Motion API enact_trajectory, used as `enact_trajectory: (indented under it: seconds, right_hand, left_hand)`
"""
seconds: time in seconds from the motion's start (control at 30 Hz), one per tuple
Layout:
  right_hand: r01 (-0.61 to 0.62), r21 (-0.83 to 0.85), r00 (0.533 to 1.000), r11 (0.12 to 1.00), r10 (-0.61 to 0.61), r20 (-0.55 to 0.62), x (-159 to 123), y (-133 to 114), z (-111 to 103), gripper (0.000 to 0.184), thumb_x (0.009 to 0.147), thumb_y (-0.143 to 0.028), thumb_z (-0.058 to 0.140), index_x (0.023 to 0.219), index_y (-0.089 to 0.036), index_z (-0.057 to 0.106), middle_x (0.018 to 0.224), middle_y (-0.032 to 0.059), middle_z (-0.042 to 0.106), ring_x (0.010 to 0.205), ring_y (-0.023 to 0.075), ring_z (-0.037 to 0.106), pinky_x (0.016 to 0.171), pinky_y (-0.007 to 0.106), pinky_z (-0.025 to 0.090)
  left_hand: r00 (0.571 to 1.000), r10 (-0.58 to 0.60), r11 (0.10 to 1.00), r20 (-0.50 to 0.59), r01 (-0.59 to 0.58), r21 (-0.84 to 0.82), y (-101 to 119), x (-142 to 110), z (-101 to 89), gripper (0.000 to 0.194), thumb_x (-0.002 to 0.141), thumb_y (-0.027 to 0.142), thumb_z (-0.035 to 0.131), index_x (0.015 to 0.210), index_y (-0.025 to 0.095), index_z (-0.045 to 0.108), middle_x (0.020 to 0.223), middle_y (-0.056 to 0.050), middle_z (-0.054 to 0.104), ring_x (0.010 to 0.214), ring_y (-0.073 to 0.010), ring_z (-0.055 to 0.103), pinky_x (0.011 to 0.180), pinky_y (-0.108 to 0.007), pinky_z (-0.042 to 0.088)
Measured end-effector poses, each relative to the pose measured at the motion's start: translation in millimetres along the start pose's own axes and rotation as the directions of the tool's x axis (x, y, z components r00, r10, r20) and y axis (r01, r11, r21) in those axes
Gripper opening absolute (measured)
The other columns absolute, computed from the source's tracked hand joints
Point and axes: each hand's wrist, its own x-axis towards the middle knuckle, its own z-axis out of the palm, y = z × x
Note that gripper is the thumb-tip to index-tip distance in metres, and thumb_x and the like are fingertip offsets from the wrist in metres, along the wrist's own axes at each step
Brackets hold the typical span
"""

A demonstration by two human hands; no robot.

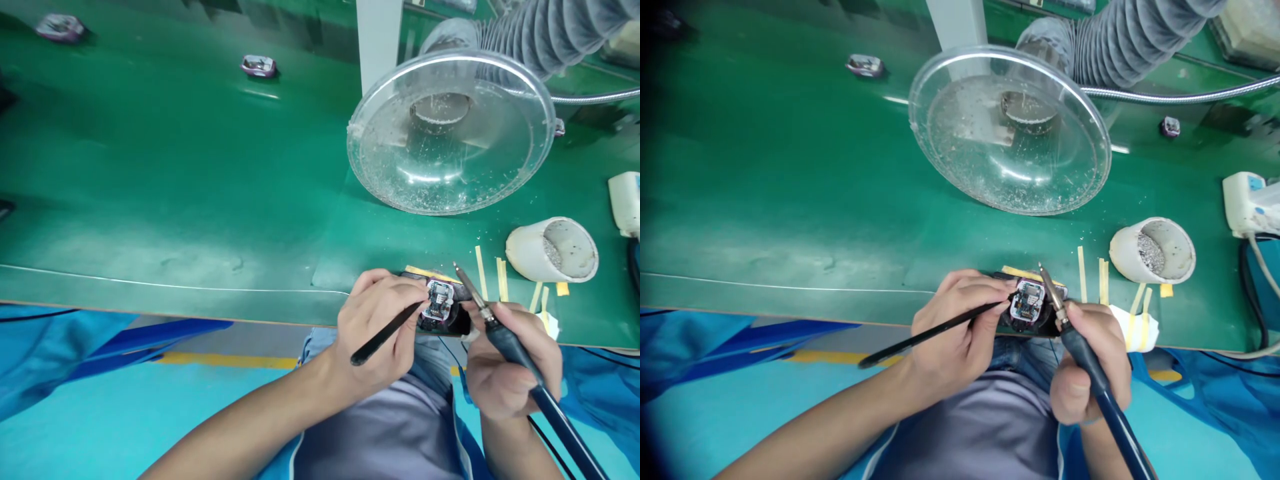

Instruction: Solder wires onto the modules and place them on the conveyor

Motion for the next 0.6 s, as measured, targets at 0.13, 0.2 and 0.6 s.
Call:
enact_trajectory:
  seconds: [0.13,0.2,0.6]
  right_hand:
    - [-0.01,0.084,0.999,0.996,0.014,-0.04,-0.1,-6.3,6.0,0.039,0.118,-0.049,0.062,0.129,-0.019,0.085,0.093,0.0069,0.076,0.085,0.0268,0.077,0.069,0.042,0.067]
    - [-0.035,0.103,0.999,0.994,0.032,0.026,1.0,-8.1,3.7,0.037,0.119,-0.047,0.063,0.129,-0.018,0.084,0.093,0.0065,0.076,0.088,0.0281,0.079,0.073,0.045,0.069]
    - [-0.071,0.098,0.982,0.993,0.053,0.18,-4.5,-6.9,-14.5,0.032,0.119,-0.039,0.063,0.131,-0.016,0.082,0.108,0.0109,0.081,0.104,0.0324,0.083,0.086,0.05,0.072]
  left_hand:
    - [1.0,0.009,1.0,0.026,-0.009,0.008,0.3,-0.6,-2.1,0.021,0.109,0.005,0.066,0.12,0.022,0.068,0.106,-0.004,0.091,0.096,-0.0197,0.089,0.093,-0.036,0.067]
    - [0.999,0.009,1.0,0.04,-0.01,0.015,0.8,-0.8,-3.4,0.022,0.109,0.005,0.065,0.122,0.022,0.068,0.107,-0.005,0.091,0.097,-0.0202,0.088,0.093,-0.036,0.067]
    - [0.999,0.006,0.999,0.034,-0.007,0.038,2.5,-1.5,-1.5,0.021,0.108,0.003,0.067,0.121,0.018,0.068,0.107,-0.006,0.089,0.1,-0.0192,0.089,0.096,-0.033,0.066]
